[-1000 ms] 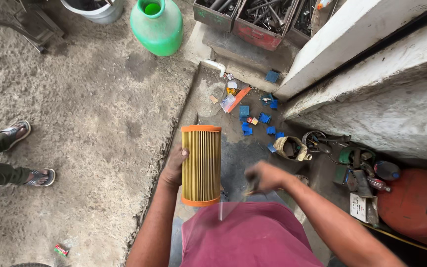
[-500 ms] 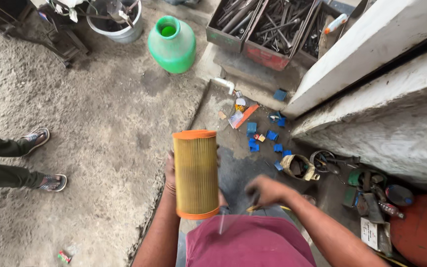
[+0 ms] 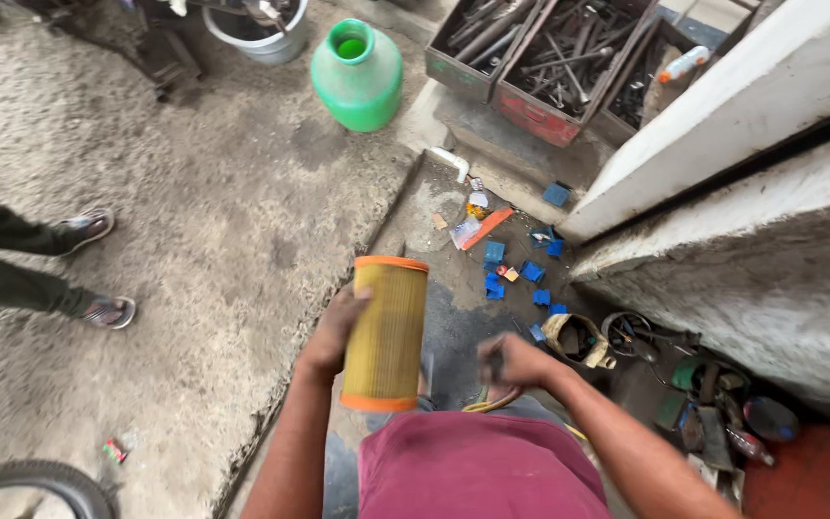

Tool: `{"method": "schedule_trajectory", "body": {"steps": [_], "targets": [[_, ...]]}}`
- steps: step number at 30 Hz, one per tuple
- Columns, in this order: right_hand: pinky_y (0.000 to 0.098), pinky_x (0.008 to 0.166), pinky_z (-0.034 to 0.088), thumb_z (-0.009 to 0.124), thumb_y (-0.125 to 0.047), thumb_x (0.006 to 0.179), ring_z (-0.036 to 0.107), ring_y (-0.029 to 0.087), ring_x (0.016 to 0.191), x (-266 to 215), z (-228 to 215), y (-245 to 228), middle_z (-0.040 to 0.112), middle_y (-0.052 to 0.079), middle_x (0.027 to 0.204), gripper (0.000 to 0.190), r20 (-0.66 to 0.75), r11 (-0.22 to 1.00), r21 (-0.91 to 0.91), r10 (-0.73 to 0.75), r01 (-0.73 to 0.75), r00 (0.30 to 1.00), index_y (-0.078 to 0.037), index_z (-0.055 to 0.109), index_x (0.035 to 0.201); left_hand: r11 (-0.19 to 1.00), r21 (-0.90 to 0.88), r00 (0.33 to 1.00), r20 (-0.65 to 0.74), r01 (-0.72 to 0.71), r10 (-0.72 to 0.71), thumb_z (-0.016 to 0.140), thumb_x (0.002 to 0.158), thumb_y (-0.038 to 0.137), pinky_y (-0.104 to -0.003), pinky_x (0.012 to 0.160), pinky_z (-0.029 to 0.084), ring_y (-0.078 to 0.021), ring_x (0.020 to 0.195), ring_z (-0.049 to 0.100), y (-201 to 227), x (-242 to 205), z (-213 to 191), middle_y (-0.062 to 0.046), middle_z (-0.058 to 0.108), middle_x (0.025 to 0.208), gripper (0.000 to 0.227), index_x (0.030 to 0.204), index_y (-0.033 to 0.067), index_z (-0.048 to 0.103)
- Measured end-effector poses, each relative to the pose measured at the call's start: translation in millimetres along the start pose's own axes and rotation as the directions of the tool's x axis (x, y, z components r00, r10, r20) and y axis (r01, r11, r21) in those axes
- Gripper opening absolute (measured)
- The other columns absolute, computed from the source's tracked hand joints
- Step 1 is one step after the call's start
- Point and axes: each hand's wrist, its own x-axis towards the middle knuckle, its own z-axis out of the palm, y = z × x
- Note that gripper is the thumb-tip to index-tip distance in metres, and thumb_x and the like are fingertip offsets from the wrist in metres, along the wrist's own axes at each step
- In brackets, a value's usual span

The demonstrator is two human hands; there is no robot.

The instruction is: The person holds an orange cylindrical air filter and uses a metal tool to scrape and clean its surface. The person rotates the filter to access different areas while standing in a cluttered workshop.

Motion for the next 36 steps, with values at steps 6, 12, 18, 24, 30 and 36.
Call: {"method": "schedule_trajectory", "body": {"steps": [6, 12, 18, 24, 30, 36], "targets": [[0.0436, 0.069, 0.056, 0.076, -0.008, 0.06, 0.072, 0.03, 0.08, -8, -20, 30, 0.073, 0.016, 0.085, 0.031, -0.048, 0.941, -0.231, -0.265, 0.248, 0.963, -0.004, 0.073, 0.091, 0.431, 0.901, 0.81, -0.216, -0.05, 0.545, 0.084, 0.089, 0.042, -0.043, 0.094, 0.051, -0.0334, 0.112, 0.064, -30, -4, 41, -0.025, 0.065, 0.125, 0.082, 0.14, -0.0098, 0.047], [0.0418, 0.075, 0.055, 0.079, -0.015, 0.072, 0.071, 0.033, 0.085, -39, -34, 10, 0.075, 0.017, 0.084, 0.018, 0.178, 0.913, -0.358, -0.137, 0.194, 0.974, -0.005, 0.074, 0.086, 0.996, -0.066, 0.982, -0.182, -0.061, 0.048, 0.068, 0.089, 0.048, -0.041, 0.088, 0.057, -0.0269, 0.103, 0.07, -42, -24, 52, -0.022, 0.068, 0.127, 0.078, 0.144, -0.0049, 0.054], [0.0402, 0.07, 0.054, 0.082, -0.014, 0.063, 0.069, 0.029, 0.077, -64, -57, 10, 0.072, 0.014, 0.082, 0.027, 0.259, 0.883, -0.288, -0.3, 0.37, 0.918, -0.004, 0.071, 0.086, 0.822, -0.493, 0.956, -0.094, -0.286, 0.276, 0.065, 0.077, 0.067, -0.057, 0.086, 0.062, -0.0379, 0.104, 0.07, -74, -40, 76, -0.023, 0.063, 0.127, 0.092, 0.144, 0.0075, 0.046], [0.0395, 0.069, 0.053, 0.075, -0.017, 0.077, 0.067, 0.025, 0.069, -87, -44, 30, 0.07, 0.016, 0.076, 0.018, 0.118, 0.99, -0.076, -0.113, 0.123, 0.987, 0.0, 0.069, 0.083, 0.681, -0.625, 0.909, -0.122, -0.382, 0.398, 0.061, 0.087, 0.06, -0.053, 0.088, 0.06, -0.0367, 0.106, 0.068, -89, -29, 120, -0.023, 0.062, 0.129, 0.086, 0.149, 0.0043, 0.043], [0.0363, 0.068, 0.052, 0.08, -0.012, 0.07, 0.062, 0.018, 0.073, -112, -49, 41, 0.07, 0.013, 0.079, 0.018, 0.216, 0.941, -0.141, -0.273, 0.307, 0.937, -0.002, 0.07, 0.083, 0.723, -0.322, 0.788, -0.333, -0.611, 0.517, 0.059, 0.094, 0.049, -0.049, 0.091, 0.057, -0.0329, 0.109, 0.065, -101, -35, 148, -0.02, 0.062, 0.129, 0.077, 0.151, 0.0019, 0.039], [0.0319, 0.067, 0.053, 0.076, -0.01, 0.071, 0.064, 0.016, 0.071, -116, -76, 37, 0.07, 0.008, 0.075, 0.015, 0.263, 0.95, -0.115, -0.253, 0.291, 0.931, -0.003, 0.067, 0.08, 0.922, 0.012, 0.917, -0.106, -0.387, 0.386, 0.057, 0.1, 0.038, -0.045, 0.094, 0.055, -0.0292, 0.112, 0.063, -96, -36, 152, -0.017, 0.061, 0.13, 0.069, 0.152, -0.0005, 0.035]]}}
